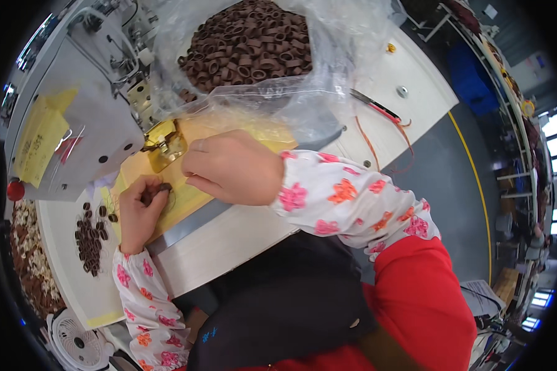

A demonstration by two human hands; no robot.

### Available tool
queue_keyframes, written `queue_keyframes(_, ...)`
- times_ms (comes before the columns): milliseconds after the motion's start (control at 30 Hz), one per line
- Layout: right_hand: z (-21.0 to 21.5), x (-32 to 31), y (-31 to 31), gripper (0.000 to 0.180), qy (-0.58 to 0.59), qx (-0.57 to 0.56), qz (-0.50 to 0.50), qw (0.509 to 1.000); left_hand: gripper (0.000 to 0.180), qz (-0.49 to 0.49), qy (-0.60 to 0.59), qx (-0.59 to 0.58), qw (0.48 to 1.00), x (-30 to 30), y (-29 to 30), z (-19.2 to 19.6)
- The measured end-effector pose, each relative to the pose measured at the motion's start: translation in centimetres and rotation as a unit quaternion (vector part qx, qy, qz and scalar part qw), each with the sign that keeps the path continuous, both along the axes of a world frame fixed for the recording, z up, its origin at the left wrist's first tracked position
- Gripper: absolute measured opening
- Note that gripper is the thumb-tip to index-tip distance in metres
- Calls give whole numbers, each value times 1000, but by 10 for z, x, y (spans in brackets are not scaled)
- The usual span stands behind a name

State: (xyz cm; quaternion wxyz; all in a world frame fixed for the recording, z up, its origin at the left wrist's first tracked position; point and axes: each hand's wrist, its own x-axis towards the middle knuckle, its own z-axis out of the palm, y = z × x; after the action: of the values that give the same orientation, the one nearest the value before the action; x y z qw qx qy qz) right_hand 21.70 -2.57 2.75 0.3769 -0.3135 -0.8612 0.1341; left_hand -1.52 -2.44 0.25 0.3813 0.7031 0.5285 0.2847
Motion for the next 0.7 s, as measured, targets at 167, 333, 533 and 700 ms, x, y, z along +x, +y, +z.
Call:
queue_keyframes(167,32,112,-50,4,29,-49,-349,935,10,-28,7,-19,999,-5,-16,1)
queue_keyframes(333,-22,204,-53,16,-205,13,-415,886,14,10,-51,13,999,2,-19,-1)
queue_keyframes(533,-36,211,-62,19,-194,-8,-444,874,15,54,-86,2,995,-2,-21,-5)
queue_keyframes(700,-3,173,-84,23,85,-74,-491,864,17,63,-109,-1,992,3,-19,-7)
